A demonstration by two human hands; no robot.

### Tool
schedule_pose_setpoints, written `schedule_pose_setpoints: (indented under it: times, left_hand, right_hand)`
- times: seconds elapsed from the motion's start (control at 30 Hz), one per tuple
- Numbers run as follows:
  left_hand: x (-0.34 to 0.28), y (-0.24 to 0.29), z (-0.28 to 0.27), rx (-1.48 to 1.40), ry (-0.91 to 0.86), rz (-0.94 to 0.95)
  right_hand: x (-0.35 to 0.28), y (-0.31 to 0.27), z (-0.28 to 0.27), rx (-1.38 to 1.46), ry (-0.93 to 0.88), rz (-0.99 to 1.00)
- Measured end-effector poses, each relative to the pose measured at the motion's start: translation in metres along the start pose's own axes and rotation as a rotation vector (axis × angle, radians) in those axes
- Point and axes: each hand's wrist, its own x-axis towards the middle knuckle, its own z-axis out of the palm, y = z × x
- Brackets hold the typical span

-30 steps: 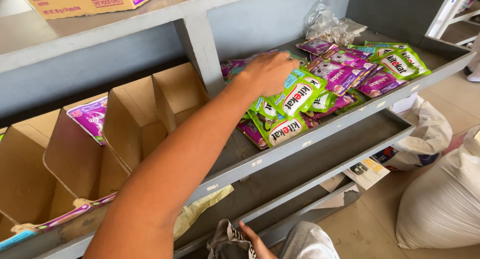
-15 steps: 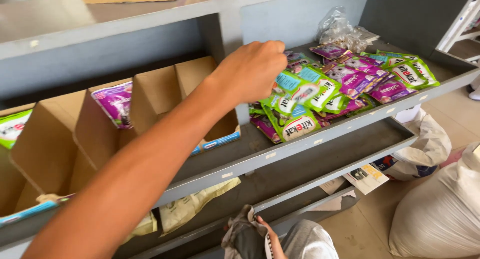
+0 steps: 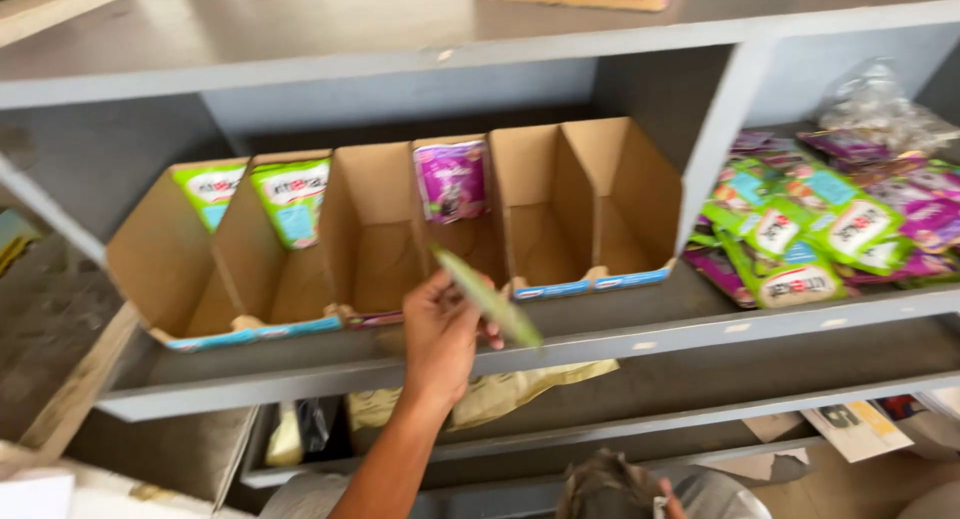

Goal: Wiping down individual pet food pouches with a cloth and organizing them into cardboard dispensers on a retail shelf.

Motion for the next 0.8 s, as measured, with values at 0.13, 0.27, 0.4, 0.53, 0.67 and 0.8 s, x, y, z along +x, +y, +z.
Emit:
schedule_pose_setpoints:
  times: [0.13, 0.27, 0.4, 0.53, 0.67, 0.8]
  left_hand:
    - [0.008, 0.019, 0.006, -0.012, 0.030, -0.025]
    - [0.009, 0.018, 0.017, 0.066, 0.171, 0.019]
    - [-0.001, 0.023, 0.019, 0.212, 0.139, 0.060]
    - [0.004, 0.026, 0.015, 0.388, 0.135, 0.116]
    - [0.023, 0.039, 0.011, 0.361, 0.070, 0.186]
    - [0.037, 0.034, 0.004, 0.128, -0.103, 0.258]
  right_hand:
    - [-0.067, 0.069, 0.354, 0.082, -0.115, 0.281]
    - [-0.036, 0.034, 0.406, -0.832, -0.013, -0.162]
    - [0.032, 0.028, 0.438, -1.641, -0.209, -0.562]
    - [0.043, 0.097, 0.524, -1.531, -0.441, -0.476]
    - [0.065, 0.113, 0.563, -1.463, -0.510, -0.431]
    - [0.086, 0.113, 0.567, -1.383, -0.514, -0.551]
